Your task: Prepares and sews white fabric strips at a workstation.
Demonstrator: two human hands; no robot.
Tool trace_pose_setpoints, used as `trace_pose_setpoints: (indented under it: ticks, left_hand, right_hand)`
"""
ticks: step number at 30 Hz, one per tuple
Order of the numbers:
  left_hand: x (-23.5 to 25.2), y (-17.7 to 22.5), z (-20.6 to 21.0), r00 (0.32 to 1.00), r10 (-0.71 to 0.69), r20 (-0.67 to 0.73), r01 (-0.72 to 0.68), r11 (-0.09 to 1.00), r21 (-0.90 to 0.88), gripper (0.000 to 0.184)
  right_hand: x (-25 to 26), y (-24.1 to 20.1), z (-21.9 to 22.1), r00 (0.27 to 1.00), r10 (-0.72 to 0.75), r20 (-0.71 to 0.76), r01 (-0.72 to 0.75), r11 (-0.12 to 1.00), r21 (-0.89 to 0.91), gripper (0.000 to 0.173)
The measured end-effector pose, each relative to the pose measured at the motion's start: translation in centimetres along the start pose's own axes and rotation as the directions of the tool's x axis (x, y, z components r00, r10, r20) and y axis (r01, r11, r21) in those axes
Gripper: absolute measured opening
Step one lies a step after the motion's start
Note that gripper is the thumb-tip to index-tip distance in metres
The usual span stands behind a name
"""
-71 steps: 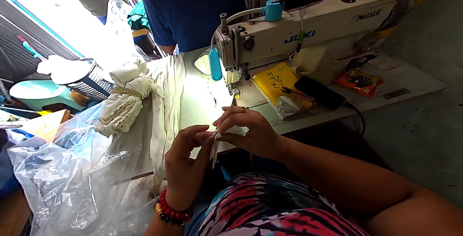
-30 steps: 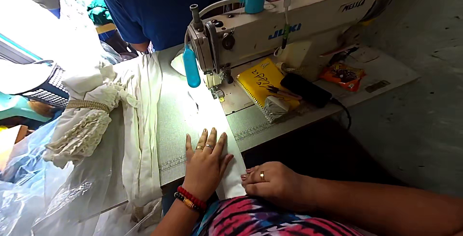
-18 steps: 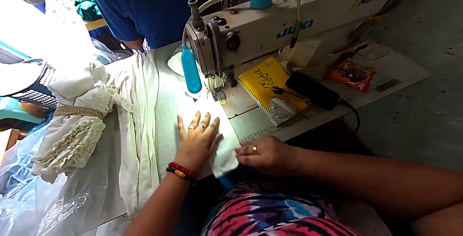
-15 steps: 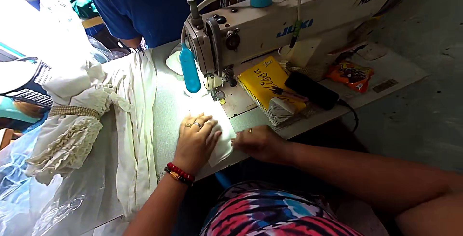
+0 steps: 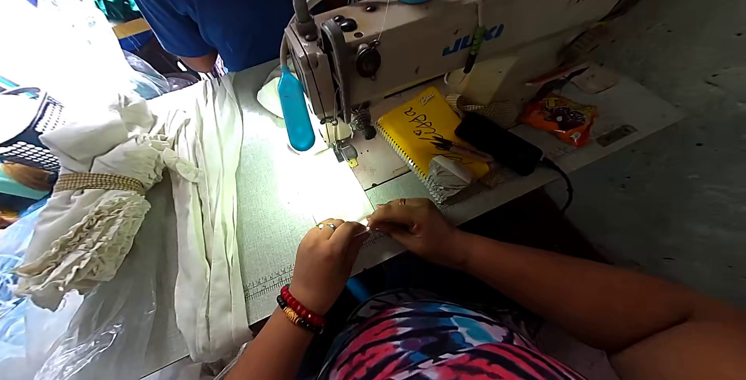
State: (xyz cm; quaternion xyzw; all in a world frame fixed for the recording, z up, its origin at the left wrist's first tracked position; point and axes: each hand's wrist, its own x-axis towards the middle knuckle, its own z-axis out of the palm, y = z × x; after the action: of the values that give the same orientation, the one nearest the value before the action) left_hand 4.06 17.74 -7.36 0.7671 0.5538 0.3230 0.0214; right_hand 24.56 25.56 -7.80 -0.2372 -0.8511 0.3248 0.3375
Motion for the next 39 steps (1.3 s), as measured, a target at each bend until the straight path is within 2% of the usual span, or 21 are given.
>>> trace_pose_setpoints:
  ticks: [2,4,7,10,13,19,30,35,39]
  left_hand:
    - [-0.2,0.0,0.0,0.993,0.113,-0.016,-0.111,0.989,0.098,0.020]
    - [-0.7,0.1,-0.3,0.970,0.241,0.031,-0.242,0.947,0.209,0.021]
    - [-1.7,0.6,-0.5,0.938,0.322,0.126,-0.345,0.889,0.301,0.028]
    - [-3.0,1.0,-0.5,0.953,0.258,0.161,-0.297,0.903,0.309,0.033]
    - [-3.4,0.9,-0.8,0.955,0.223,0.195,-0.272,0.919,0.285,0.045]
    - [-2.3,0.0,-1.4,0.952,0.200,0.233,-0.252,0.942,0.221,0.049]
    - [0.6,-3.1,-1.4,0.955,0.141,0.262,-0.195,0.961,0.196,0.050]
    - [2.2,-4.5,-1.1,0.957,0.137,0.257,-0.189,0.963,0.191,0.047]
    - [3.3,-5.8,-0.9,0.958,0.127,0.258,-0.176,0.968,0.176,0.047]
  right_hand:
    - [-0.6,-0.3,-0.1,0.998,-0.056,0.018,0.057,0.996,-0.063,0.019]
    - [-1.5,-0.5,0.1,0.997,-0.077,0.027,0.080,0.988,-0.130,0.017]
    - [-2.2,-0.6,0.3,0.999,-0.036,0.016,0.039,0.979,-0.199,0.016]
    - [-2.5,-0.6,0.2,0.999,-0.005,0.031,0.011,0.978,-0.210,0.018]
    - [-2.9,-0.5,-0.2,0.998,-0.041,0.051,0.053,0.963,-0.263,0.021]
    - [-2.1,-0.5,-0.6,0.993,0.030,0.116,0.003,0.960,-0.279,0.022]
    - [1.5,1.2,-1.0,0.975,0.114,0.190,-0.038,0.931,-0.364,0.032]
    - [3.3,2.2,-0.9,0.985,0.076,0.155,-0.007,0.916,-0.401,0.031]
    - [4.5,2.5,-0.9,0.985,0.108,0.137,-0.043,0.912,-0.407,0.030]
